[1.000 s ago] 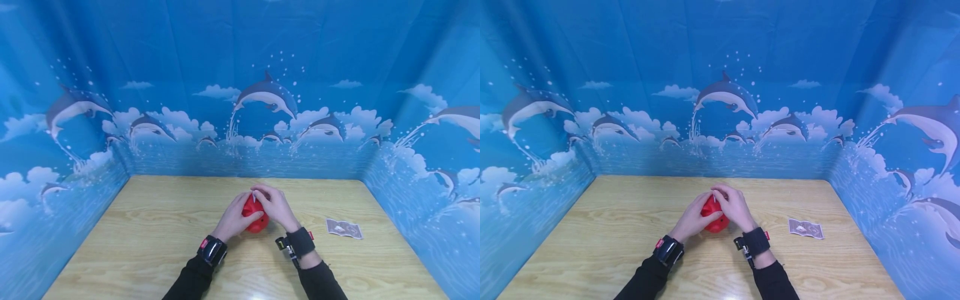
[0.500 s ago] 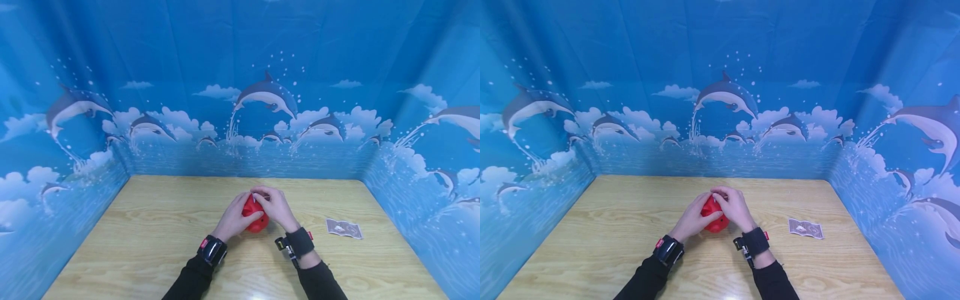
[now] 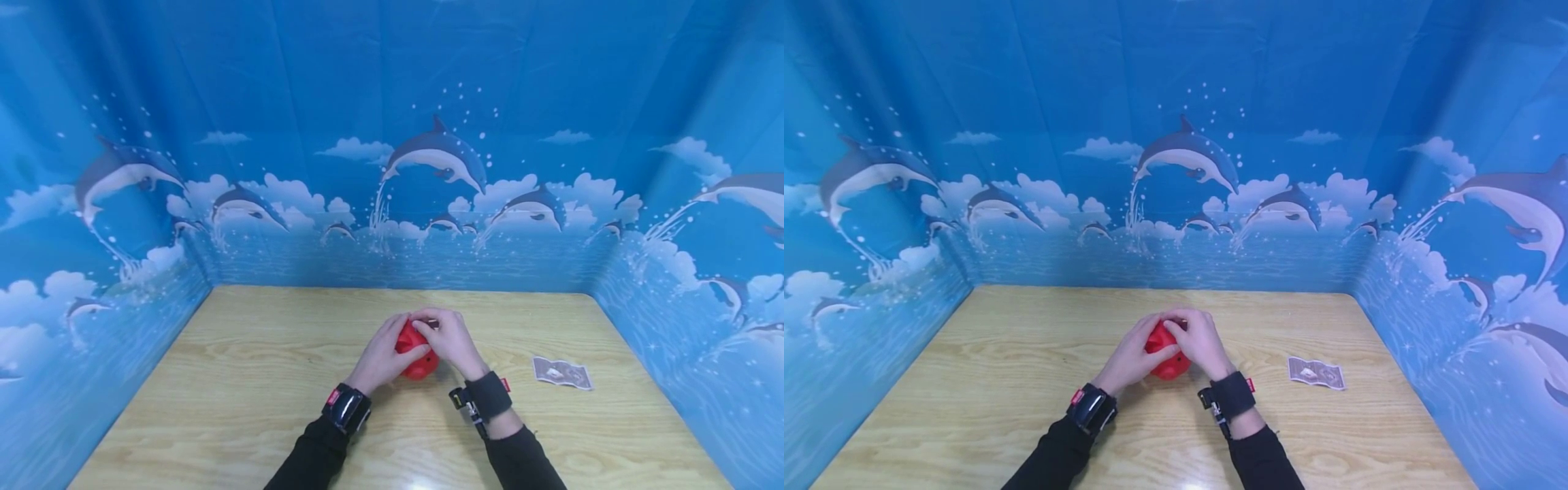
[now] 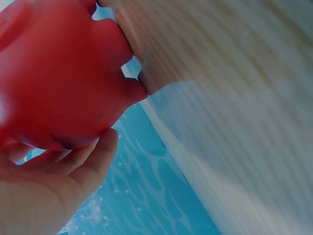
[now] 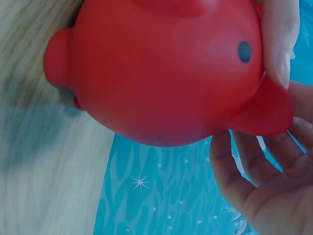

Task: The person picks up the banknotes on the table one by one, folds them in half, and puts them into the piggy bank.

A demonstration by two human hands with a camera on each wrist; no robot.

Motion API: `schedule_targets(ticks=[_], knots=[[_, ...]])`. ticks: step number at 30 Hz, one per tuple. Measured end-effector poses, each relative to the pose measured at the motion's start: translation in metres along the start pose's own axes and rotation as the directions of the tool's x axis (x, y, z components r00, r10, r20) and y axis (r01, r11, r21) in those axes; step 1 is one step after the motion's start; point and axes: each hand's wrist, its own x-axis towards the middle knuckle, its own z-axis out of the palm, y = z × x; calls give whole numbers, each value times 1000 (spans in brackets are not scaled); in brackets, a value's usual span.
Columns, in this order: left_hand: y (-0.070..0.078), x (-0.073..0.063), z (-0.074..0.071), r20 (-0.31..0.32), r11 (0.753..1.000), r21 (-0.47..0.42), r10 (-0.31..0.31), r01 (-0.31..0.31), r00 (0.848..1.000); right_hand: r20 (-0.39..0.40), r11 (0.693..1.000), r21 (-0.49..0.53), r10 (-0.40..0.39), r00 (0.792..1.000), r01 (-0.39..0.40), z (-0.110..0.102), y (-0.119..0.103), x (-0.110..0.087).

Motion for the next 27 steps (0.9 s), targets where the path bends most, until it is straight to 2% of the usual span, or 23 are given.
schedule_targets(ticks=[18,27], knots=[[1,0,-1,-1,1000,14,-2,2,1000,-11,999,-50,21,1000,-21,2,1,0],[1,-1,-1,0,1000,19,5,-5,1000,-16,995,-95,-12,1000,10,1,1,-1]])
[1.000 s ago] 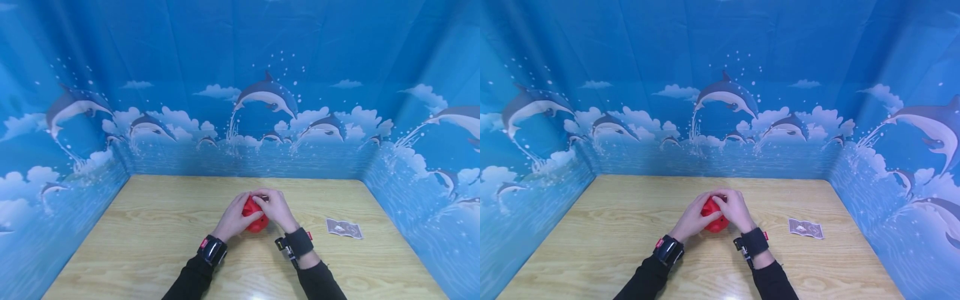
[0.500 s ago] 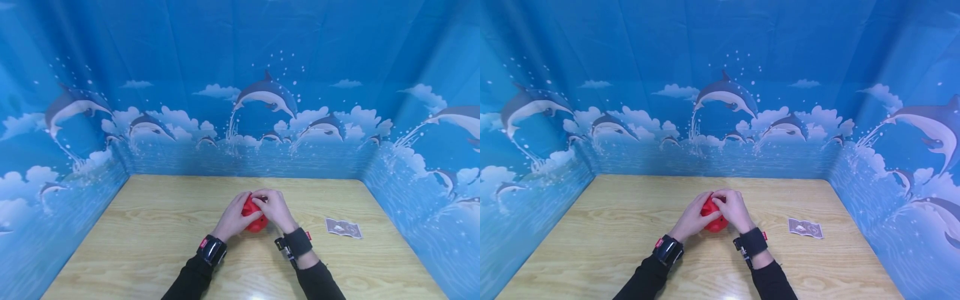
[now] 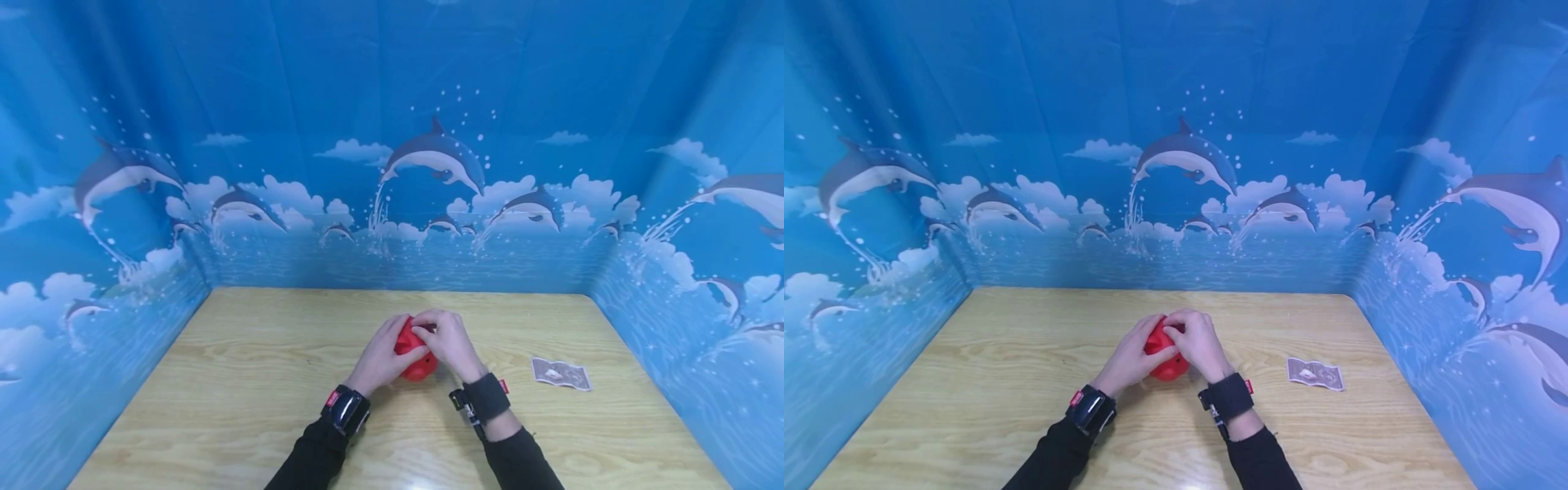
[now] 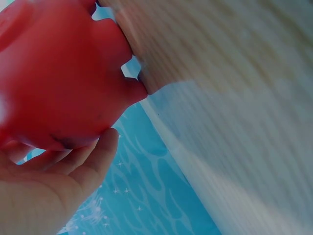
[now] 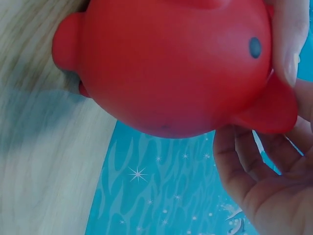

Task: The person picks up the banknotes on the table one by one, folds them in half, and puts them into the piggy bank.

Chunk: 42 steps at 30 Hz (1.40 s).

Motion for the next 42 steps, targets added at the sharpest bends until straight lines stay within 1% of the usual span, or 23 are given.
schedule_targets(ticks=[6,9,13,19,22,27,29,32,35,37,42], knots=[[0,0,1,-1,1000,-6,-13,13,1000,22,999,-41,-29,999,30,-1,0,0],[0,0,1,-1,1000,-9,-12,12,1000,44,998,-59,-27,999,30,-2,0,0],[0,0,1,-1,1000,-12,-12,12,1000,66,998,-62,-26,997,30,-4,0,1],[1,0,-1,-1,1000,-3,-19,19,1000,72,995,-74,-64,995,69,-6,-1,2],[1,0,-1,-2,1000,-6,-18,18,1000,82,997,-41,-54,995,58,-7,1,2],[0,0,0,4,1000,-24,-10,10,1000,85,998,67,17,996,-23,-11,7,1],[0,0,0,7,999,-31,-11,11,1000,82,995,90,31,996,-38,-13,9,1],[1,1,0,4,999,-34,-12,13,1000,82,993,107,34,996,-43,-16,12,1],[2,1,0,1,999,-34,-21,21,1000,80,993,115,7,997,-16,-20,14,1],[4,0,-1,-1,999,-35,-28,28,1000,84,994,112,4,996,-14,-22,17,0],[7,-2,-1,-12,999,-13,-45,45,999,102,996,87,24,994,-33,-29,25,-6]])
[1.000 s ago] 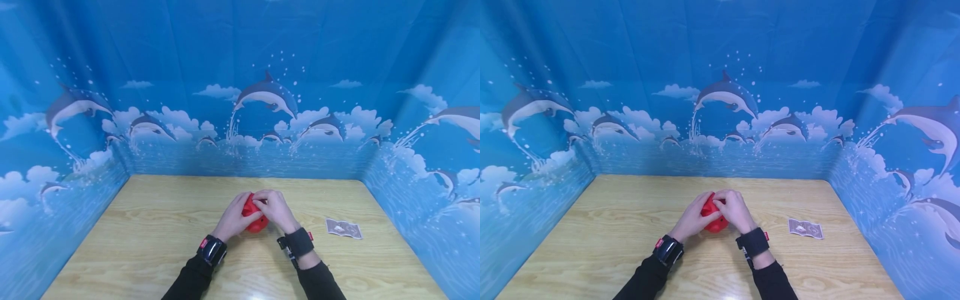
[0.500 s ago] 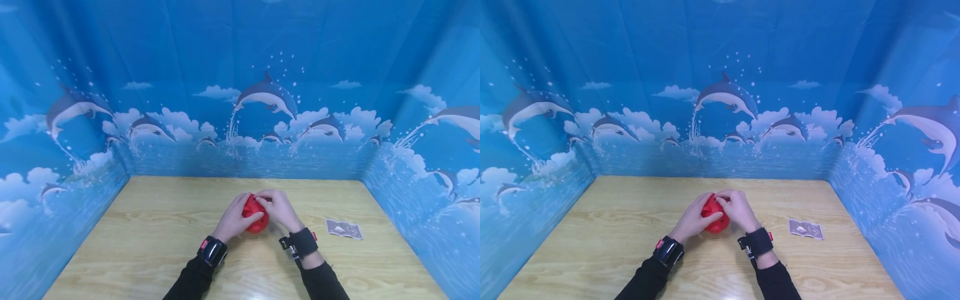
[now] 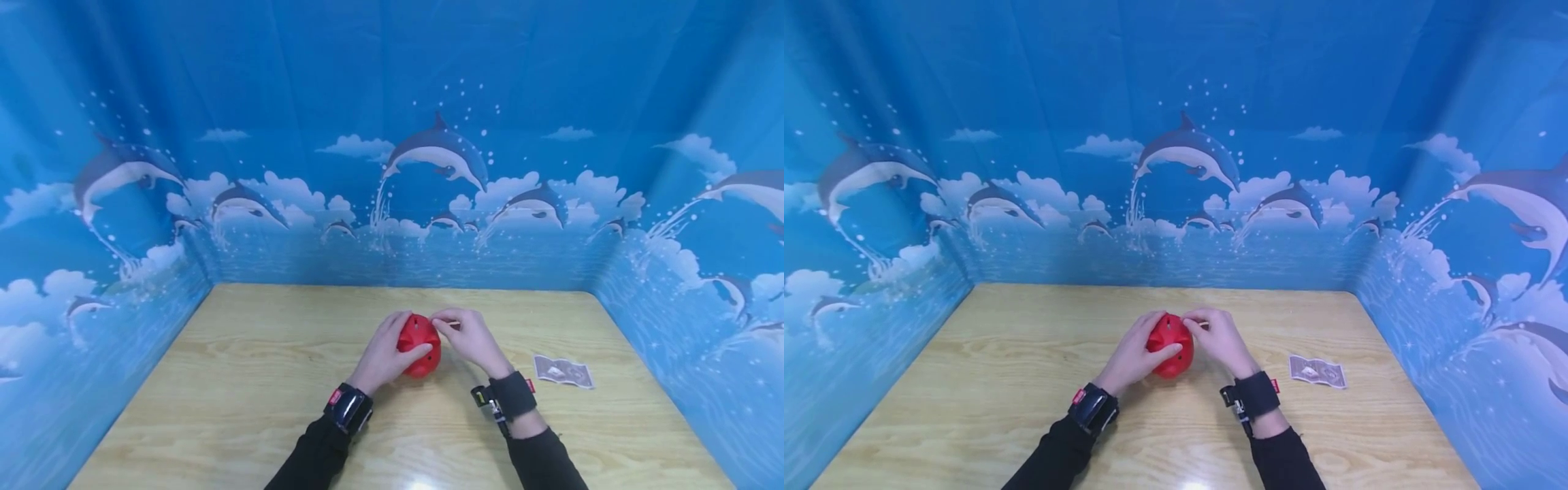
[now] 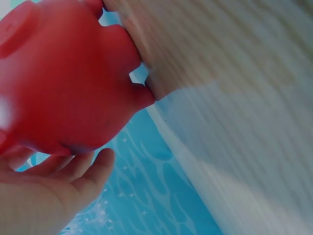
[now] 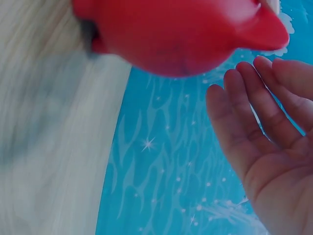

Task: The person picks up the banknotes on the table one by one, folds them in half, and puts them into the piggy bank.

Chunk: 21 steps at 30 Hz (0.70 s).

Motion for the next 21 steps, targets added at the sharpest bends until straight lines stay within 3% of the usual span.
schedule_targets(ticks=[5,14,18,21], knots=[[4,-1,1,-24,999,32,14,-13,1000,-7,999,-38,11,1000,-11,-10,10,-7],[12,-4,1,-70,992,88,92,-85,993,-24,993,-108,51,998,-54,-30,31,-20],[17,-5,2,-107,981,133,154,-140,982,-57,987,-145,65,996,-72,-42,41,-24],[20,-4,4,-139,963,190,220,-192,966,-71,980,-172,89,993,-100,-52,47,-25]])
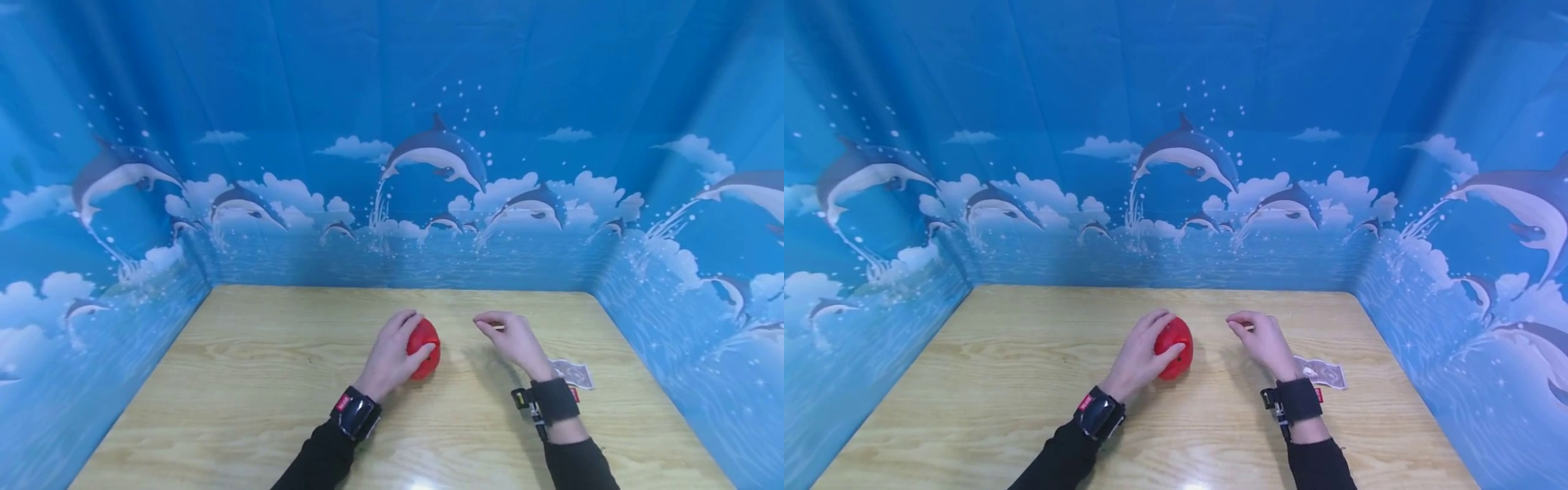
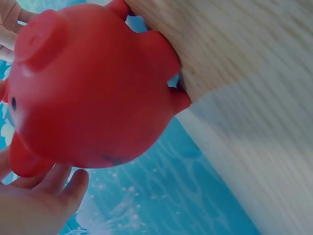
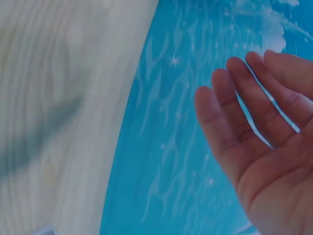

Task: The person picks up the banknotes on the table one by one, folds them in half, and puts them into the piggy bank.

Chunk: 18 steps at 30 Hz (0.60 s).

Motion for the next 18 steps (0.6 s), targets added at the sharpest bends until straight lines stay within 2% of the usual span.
schedule_targets(ticks=[4,10,14,18], knots=[[4,1,3,-52,991,87,103,-98,993,8,999,-25,27,1000,-27,-12,9,-1],[14,3,7,-69,946,221,259,-239,963,-5,997,-55,55,998,-56,-30,28,-6],[22,3,12,-54,921,260,313,-289,948,-10,995,-81,64,998,-64,-42,42,-10],[30,2,18,-30,910,275,332,-311,943,-7,990,-109,90,996,-90,-54,59,-18]])
